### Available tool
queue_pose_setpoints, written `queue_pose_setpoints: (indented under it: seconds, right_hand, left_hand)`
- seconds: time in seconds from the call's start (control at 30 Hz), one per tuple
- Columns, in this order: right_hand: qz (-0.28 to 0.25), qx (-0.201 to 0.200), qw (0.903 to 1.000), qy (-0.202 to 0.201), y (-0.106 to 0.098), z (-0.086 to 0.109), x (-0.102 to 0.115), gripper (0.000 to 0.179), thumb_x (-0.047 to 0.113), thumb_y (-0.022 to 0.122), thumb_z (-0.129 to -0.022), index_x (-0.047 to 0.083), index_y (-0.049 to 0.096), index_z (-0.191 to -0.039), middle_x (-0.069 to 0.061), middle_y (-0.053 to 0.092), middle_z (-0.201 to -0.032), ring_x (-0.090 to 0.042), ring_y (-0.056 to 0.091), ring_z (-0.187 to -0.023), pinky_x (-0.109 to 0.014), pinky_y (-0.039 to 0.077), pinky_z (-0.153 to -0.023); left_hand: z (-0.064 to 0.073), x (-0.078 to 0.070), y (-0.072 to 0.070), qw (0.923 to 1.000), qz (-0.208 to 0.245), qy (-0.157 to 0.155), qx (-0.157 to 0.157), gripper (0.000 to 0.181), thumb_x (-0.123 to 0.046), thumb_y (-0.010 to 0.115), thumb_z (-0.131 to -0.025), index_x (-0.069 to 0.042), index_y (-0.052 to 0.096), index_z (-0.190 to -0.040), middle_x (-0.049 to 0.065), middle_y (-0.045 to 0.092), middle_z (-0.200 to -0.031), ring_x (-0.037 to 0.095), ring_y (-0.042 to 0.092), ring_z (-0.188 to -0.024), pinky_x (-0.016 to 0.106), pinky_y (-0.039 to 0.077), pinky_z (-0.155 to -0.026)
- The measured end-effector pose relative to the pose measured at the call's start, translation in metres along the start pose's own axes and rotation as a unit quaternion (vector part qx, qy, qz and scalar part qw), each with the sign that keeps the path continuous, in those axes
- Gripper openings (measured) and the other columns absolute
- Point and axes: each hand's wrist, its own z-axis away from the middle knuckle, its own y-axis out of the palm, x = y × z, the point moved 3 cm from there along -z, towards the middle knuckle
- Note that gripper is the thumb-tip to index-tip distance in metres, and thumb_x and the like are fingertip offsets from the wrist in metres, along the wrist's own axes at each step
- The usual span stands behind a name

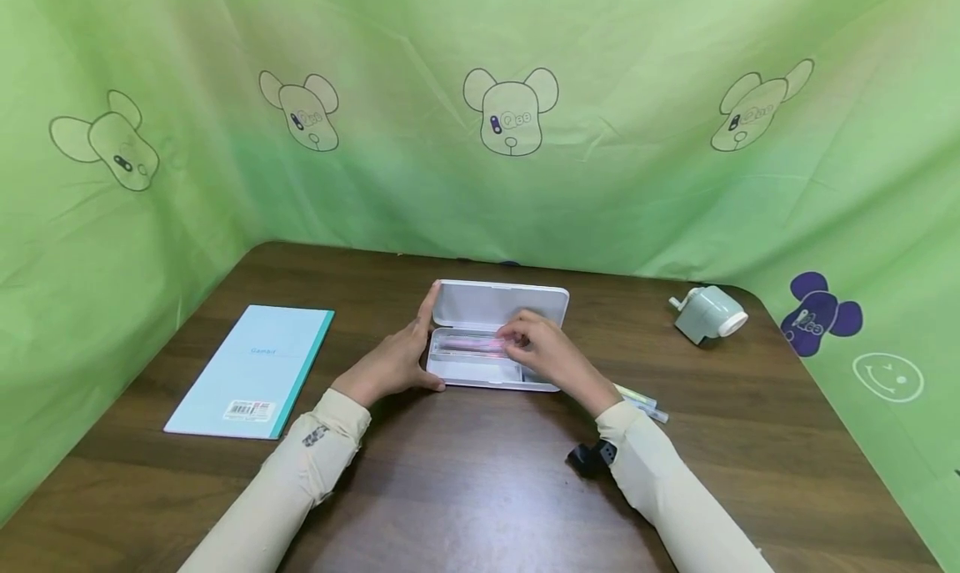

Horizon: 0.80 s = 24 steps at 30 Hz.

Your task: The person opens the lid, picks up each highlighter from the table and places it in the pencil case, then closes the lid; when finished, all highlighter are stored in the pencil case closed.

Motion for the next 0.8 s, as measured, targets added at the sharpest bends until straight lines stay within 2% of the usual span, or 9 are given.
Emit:
queue_pose_setpoints:
  seconds: [0.17,0.3,0.53,0.63,0.8]
  right_hand:
    - [0.012,-0.018,0.9996,0.018,-0.007,0.01,-0.002,0.036,0.014,0.083,-0.098,-0.003,0.076,-0.129,-0.01,0.071,-0.111,-0.023,0.066,-0.093,-0.04,0.058,-0.083]
    - [0.017,-0.052,0.9983,0.018,-0.022,0.029,-0.01,0.031,0.012,0.084,-0.097,-0.001,0.079,-0.125,-0.007,0.071,-0.107,-0.02,0.064,-0.089,-0.037,0.058,-0.079]
    - [0.054,-0.088,0.9926,0.064,-0.062,0.083,-0.039,0.025,0.008,0.085,-0.095,0.002,0.081,-0.119,-0.003,0.071,-0.1,-0.013,0.064,-0.085,-0.03,0.056,-0.074]
    - [0.072,-0.1,0.9898,0.072,-0.081,0.109,-0.05,0.024,0.005,0.085,-0.094,0.001,0.081,-0.118,-0.001,0.072,-0.099,-0.009,0.063,-0.083,-0.027,0.055,-0.072]
    - [0.071,-0.112,0.9882,0.078,-0.103,0.147,-0.06,0.024,-0.001,0.084,-0.091,0.001,0.081,-0.115,0.0,0.073,-0.098,0.0,0.063,-0.084,-0.017,0.053,-0.072]
  left_hand:
    - [-0.001,0.001,0.004,1.0,-0.001,-0.006,0.004,0.15,-0.013,0.097,-0.084,-0.02,-0.026,-0.169,0.037,0.02,-0.172,0.055,0.051,-0.141,0.063,0.044,-0.115]
    - [-0.002,0.0,0.005,1.0,-0.001,-0.002,0.005,0.15,-0.013,0.097,-0.084,-0.02,-0.027,-0.169,0.037,0.02,-0.171,0.055,0.052,-0.141,0.063,0.045,-0.115]
    - [-0.003,0.0,0.003,1.0,-0.003,0.001,0.005,0.149,-0.013,0.097,-0.084,-0.018,-0.025,-0.169,0.039,0.024,-0.17,0.054,0.054,-0.139,0.062,0.046,-0.114]
    - [-0.003,0.002,0.003,1.0,0.0,-0.004,0.006,0.149,-0.012,0.097,-0.084,-0.018,-0.026,-0.169,0.038,0.022,-0.171,0.054,0.05,-0.143,0.063,0.043,-0.116]
    - [-0.002,0.002,0.002,1.0,0.003,-0.005,0.004,0.149,-0.012,0.097,-0.084,-0.017,-0.026,-0.169,0.038,0.021,-0.171,0.054,0.048,-0.145,0.063,0.041,-0.118]
